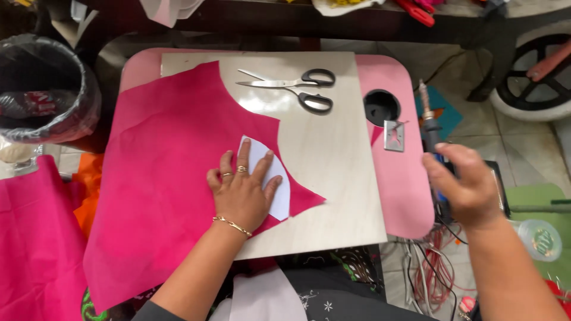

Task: Using a heat tool to cut a specific shape out of fabric using a paper template.

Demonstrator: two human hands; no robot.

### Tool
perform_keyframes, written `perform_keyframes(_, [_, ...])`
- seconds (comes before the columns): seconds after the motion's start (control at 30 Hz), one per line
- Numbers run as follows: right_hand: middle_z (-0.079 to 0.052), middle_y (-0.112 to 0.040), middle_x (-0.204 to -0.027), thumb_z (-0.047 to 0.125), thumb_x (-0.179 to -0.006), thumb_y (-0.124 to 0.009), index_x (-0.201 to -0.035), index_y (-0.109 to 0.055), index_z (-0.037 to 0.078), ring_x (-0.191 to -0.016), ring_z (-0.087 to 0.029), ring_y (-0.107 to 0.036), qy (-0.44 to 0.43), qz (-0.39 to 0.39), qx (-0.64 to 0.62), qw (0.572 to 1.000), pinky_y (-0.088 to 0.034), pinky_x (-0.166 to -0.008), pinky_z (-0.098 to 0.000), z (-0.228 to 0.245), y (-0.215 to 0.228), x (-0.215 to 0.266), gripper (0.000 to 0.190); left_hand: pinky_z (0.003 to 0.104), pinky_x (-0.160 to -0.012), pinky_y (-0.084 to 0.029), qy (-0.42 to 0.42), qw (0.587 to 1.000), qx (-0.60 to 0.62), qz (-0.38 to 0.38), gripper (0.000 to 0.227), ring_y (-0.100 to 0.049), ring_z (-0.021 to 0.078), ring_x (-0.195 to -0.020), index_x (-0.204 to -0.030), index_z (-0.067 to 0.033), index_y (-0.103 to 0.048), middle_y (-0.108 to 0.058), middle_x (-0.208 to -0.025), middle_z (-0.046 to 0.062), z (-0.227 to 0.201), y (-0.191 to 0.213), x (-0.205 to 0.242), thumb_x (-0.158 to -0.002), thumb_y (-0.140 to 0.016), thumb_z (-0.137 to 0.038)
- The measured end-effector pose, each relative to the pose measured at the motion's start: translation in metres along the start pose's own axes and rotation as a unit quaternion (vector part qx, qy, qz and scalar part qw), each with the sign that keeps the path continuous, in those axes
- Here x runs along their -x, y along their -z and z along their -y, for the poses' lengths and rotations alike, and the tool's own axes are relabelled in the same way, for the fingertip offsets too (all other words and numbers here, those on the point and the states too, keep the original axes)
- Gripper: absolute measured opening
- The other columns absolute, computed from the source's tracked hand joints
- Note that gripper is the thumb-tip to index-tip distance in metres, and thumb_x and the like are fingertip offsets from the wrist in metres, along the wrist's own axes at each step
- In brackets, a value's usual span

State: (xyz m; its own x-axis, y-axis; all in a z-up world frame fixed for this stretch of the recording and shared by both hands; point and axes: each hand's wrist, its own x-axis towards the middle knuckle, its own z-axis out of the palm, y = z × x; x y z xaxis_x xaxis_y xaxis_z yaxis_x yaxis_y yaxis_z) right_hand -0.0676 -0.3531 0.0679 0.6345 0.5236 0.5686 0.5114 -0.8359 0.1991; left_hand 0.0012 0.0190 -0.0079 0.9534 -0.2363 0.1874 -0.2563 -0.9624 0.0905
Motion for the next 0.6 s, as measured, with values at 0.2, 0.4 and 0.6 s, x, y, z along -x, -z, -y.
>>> perform_keyframes(0.2, [-0.019,-0.06,-0.101,-0.007,-0.091,-0.054,-0.097,-0.07,0.006,-0.086,-0.031,-0.064,0.066,-0.088,0.075,0.991,-0.056,-0.077,-0.0381,0.007,-0.035,0.003,0.022,0.053,-0.097,-0.012,0.026,0.989,0.039,0.142,0.052,-0.014,0.0326,-0.135,-0.138,-0.0421,-0.032,-0.014,-0.155,-0.001,-0.001,0.013,-0.007,-0.091,-0.025,-0.063])
perform_keyframes(0.4, [-0.014,-0.058,-0.098,-0.009,-0.092,-0.05,-0.099,-0.068,0.007,-0.084,-0.025,-0.064,0.076,-0.078,0.12,0.987,-0.057,-0.075,-0.0327,0.003,-0.052,0.011,0.026,0.054,-0.097,-0.011,0.045,0.99,0.047,0.128,0.051,-0.014,0.0324,-0.134,-0.138,-0.0417,-0.031,-0.015,-0.153,-0.001,-0.002,0.01,-0.013,-0.091,-0.027,-0.062])
perform_keyframes(0.6, [-0.013,-0.057,-0.102,-0.005,-0.097,-0.041,-0.102,-0.066,0.01,-0.091,-0.025,-0.062,0.061,-0.027,0.092,0.994,-0.054,-0.078,-0.0335,0.007,-0.045,0.008,0.03,0.053,-0.098,-0.01,0.053,0.987,0.062,0.141,0.05,-0.013,0.031,-0.135,-0.137,-0.042,-0.031,-0.016,-0.153,0.0,-0.002,0.017,-0.012,-0.092,-0.027,-0.061])
